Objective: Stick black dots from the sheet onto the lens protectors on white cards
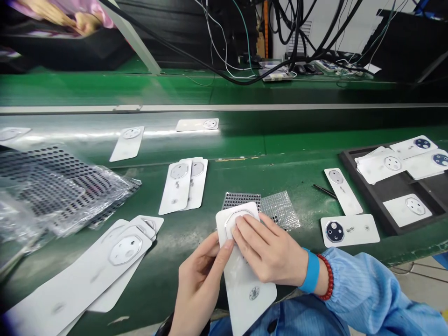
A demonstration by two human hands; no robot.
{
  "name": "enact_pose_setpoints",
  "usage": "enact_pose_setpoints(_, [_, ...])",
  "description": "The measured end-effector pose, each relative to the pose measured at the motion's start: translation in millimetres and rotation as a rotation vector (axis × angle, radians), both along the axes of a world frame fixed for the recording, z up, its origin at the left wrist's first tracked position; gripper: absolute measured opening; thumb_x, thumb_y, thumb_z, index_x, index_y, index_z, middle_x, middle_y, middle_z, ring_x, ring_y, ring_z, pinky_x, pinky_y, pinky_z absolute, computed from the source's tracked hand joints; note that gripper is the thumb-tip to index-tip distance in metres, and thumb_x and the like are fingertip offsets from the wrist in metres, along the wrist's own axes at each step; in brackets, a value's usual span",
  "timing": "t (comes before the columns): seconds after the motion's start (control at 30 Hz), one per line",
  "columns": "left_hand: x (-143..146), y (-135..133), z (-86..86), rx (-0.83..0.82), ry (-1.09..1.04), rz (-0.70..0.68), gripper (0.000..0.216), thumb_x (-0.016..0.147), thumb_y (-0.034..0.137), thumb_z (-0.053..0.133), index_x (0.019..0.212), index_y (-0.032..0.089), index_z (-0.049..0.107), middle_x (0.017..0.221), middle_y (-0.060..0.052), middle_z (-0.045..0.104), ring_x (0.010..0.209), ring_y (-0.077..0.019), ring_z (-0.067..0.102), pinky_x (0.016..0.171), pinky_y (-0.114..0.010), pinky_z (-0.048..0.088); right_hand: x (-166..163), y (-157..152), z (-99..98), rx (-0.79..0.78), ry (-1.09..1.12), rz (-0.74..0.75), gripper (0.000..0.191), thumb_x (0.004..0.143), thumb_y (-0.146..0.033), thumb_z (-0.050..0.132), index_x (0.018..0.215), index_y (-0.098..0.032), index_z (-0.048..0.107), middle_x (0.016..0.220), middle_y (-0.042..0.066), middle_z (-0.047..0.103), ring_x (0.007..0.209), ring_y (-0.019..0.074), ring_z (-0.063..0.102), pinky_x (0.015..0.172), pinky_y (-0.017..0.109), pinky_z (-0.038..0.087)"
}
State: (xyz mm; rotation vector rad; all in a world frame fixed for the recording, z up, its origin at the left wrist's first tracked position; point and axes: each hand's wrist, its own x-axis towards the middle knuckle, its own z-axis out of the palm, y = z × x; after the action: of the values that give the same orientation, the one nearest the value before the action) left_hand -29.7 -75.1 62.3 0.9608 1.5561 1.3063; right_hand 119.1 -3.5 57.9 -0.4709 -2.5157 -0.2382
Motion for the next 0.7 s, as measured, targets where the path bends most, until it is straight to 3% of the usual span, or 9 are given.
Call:
enact_pose_setpoints(0.4, [4,-2,-6.9,-0.013,-0.053,0.026,0.034,0.084,0.042,0.065,0.102,0.015,0.072,0.052,0.003,0.049,0.047,-0.0101,0.041,0.043,-0.018,0.037,4,2,2.0,-0.151,0.009,0.055,0.035,0.095,-0.008,0.039,0.122,-0.002,0.06,0.123,0.02,0.066,0.121,0.0257,0.059,0.103,0.043,0.049])
enact_pose_setpoints(0.5, [5,-1,-7.9,0.004,-0.115,0.054,0.033,0.083,0.043,0.065,0.099,0.015,0.072,0.052,0.003,0.053,0.045,-0.009,0.043,0.042,-0.016,0.038,6,3,1.5,-0.342,0.099,0.056,0.04,0.094,-0.007,0.038,0.129,-0.012,0.056,0.131,0.017,0.06,0.127,0.0234,0.054,0.105,0.046,0.047])
enact_pose_setpoints(0.6, [5,1,-3.5,0.05,-0.135,0.066,0.028,0.083,0.042,0.066,0.094,0.017,0.072,0.053,0.003,0.056,0.045,-0.0088,0.046,0.042,-0.015,0.041,6,-3,1.2,-0.581,0.388,-0.059,0.049,0.095,-0.015,0.046,0.143,-0.019,0.042,0.147,0.016,0.044,0.136,0.0277,0.044,0.108,0.049,0.046])
enact_pose_setpoints(0.7, [5,5,2.6,0.081,-0.123,0.083,0.027,0.081,0.042,0.068,0.086,0.017,0.072,0.052,0.002,0.057,0.043,-0.0088,0.046,0.04,-0.015,0.039,4,-13,-1.6,-0.906,0.615,-0.109,0.057,0.096,-0.019,0.05,0.15,-0.021,0.031,0.141,0.014,0.052,0.125,0.025,0.057,0.099,0.04,0.055])
